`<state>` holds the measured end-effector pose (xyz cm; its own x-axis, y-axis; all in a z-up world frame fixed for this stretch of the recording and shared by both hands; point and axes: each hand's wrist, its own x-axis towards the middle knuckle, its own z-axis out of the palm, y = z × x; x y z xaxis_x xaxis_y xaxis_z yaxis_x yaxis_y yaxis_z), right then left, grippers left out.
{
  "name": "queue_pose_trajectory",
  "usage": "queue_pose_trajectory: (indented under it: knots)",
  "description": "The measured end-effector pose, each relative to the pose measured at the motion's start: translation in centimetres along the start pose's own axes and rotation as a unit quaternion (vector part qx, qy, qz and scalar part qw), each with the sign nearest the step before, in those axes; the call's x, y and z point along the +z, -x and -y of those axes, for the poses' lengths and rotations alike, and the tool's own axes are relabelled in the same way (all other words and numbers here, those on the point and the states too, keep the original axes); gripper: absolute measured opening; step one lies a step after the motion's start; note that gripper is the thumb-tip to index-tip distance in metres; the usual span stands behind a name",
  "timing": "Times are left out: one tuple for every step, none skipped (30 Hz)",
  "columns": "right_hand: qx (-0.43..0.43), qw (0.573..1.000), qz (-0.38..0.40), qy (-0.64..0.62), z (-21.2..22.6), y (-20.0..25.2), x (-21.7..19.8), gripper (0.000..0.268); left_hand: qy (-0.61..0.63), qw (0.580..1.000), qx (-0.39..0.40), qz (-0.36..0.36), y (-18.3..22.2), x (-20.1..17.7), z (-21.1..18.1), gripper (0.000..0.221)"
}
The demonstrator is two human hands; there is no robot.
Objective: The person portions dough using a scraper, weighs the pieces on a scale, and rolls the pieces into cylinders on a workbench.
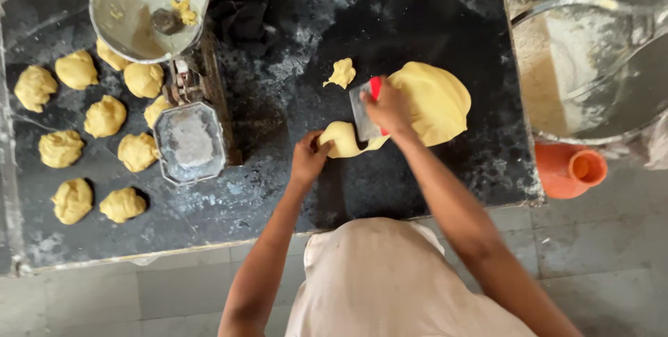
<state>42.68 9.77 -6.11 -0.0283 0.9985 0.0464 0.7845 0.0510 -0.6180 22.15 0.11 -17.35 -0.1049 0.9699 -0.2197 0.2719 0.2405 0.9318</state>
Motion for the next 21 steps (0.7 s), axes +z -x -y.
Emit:
queue_pose_trajectory:
  knots:
    - [0.033, 0.996, 0.037, -0.076, 0.1, -0.8, -0.9, 0.036, -0.048, 0.998, 0.039, -0.008, 0.1, -1.2, -0.1, 0.036]
    - [0.018, 0.998, 0.011, -0.061, -0.1, -0.9, -2.2, 0.036, -0.097, 0.992, 0.078, -0.015, 0.3, -2.3, -0.3, 0.037]
    - [0.004, 0.999, -0.009, -0.041, -0.8, 0.2, -4.1, 0.036, -0.161, 0.984, 0.071, -0.031, 1.2, -2.9, -0.4, 0.040]
    - [0.005, 0.999, -0.014, -0.052, -0.9, 1.5, -5.4, 0.033, -0.224, 0.971, 0.064, -0.047, 2.2, -3.5, -0.4, 0.044]
    - [0.010, 0.998, -0.018, -0.062, -0.5, 3.2, -5.7, 0.029, -0.288, 0.954, 0.056, -0.058, 3.2, -4.1, -0.5, 0.048]
    - [0.002, 0.998, -0.011, -0.067, 0.1, 4.8, -5.3, 0.030, -0.261, 0.962, 0.062, -0.049, 4.0, -4.4, -0.7, 0.063]
    - [-0.008, 0.997, -0.007, -0.072, 1.0, 5.8, -4.4, 0.031, -0.234, 0.969, 0.072, -0.042, 4.3, -4.6, -1.2, 0.078]
    - [-0.017, 0.997, -0.003, -0.078, 2.1, 6.3, -2.6, 0.032, -0.207, 0.974, 0.081, -0.034, 4.5, -4.7, -1.7, 0.094]
    - [-0.008, 0.999, 0.034, 0.007, 3.7, 5.3, 0.6, 0.034, -0.199, 0.971, 0.132, -0.015, 4.0, -4.7, -2.4, 0.101]
    - [0.002, 0.993, 0.071, 0.093, 4.7, 4.1, 3.3, 0.035, -0.192, 0.964, 0.183, 0.004, 3.4, -4.6, -3.0, 0.109]
    - [0.033, 0.995, 0.078, 0.050, 4.0, 2.7, 5.0, 0.042, -0.180, 0.956, 0.229, 0.024, 3.5, -3.8, -3.3, 0.116]
    - [0.065, 0.994, 0.084, 0.007, 3.0, 1.1, 6.2, 0.050, -0.205, 0.965, 0.160, 0.037, 3.5, -2.9, -3.6, 0.118]
    - [0.058, 0.995, 0.085, 0.002, 1.9, -0.5, 6.7, 0.045, -0.236, 0.966, 0.094, 0.046, 2.9, -2.7, -4.0, 0.120]
    - [0.050, 0.995, 0.086, -0.002, 0.6, -1.8, 6.3, 0.041, -0.264, 0.963, 0.027, 0.054, 2.3, -2.6, -4.4, 0.122]
    - [0.055, 0.996, 0.068, -0.002, -0.8, -2.7, 5.0, 0.042, -0.289, 0.954, 0.066, 0.038, 1.4, -2.4, -4.8, 0.116]
    - [0.061, 0.997, 0.051, -0.003, -2.0, -3.4, 3.5, 0.044, -0.313, 0.944, 0.105, 0.022, 0.7, -2.4, -5.1, 0.112]
    - [0.079, 0.996, 0.050, 0.002, -3.1, -2.8, 1.8, 0.042, -0.334, 0.932, 0.138, 0.009, 0.6, -2.0, -5.0, 0.107]
    - [0.098, 0.994, 0.050, 0.008, -3.7, -2.0, 0.2, 0.041, -0.342, 0.929, 0.141, 0.025, 0.6, -1.6, -5.0, 0.095]
    - [0.060, 0.998, -0.004, 0.006, -3.5, -1.1, -0.9, 0.049, -0.351, 0.924, 0.148, 0.040, 0.2, -1.8, -5.3, 0.084]
    - [0.022, 0.998, -0.057, 0.005, -2.9, 0.0, -1.6, 0.057, -0.361, 0.918, 0.154, 0.054, -0.1, -2.1, -5.7, 0.074]
    - [-0.051, 0.984, -0.130, 0.112, -1.8, 1.4, -1.5, 0.058, -0.298, 0.938, 0.157, 0.085, -0.3, -2.6, -6.3, 0.066]
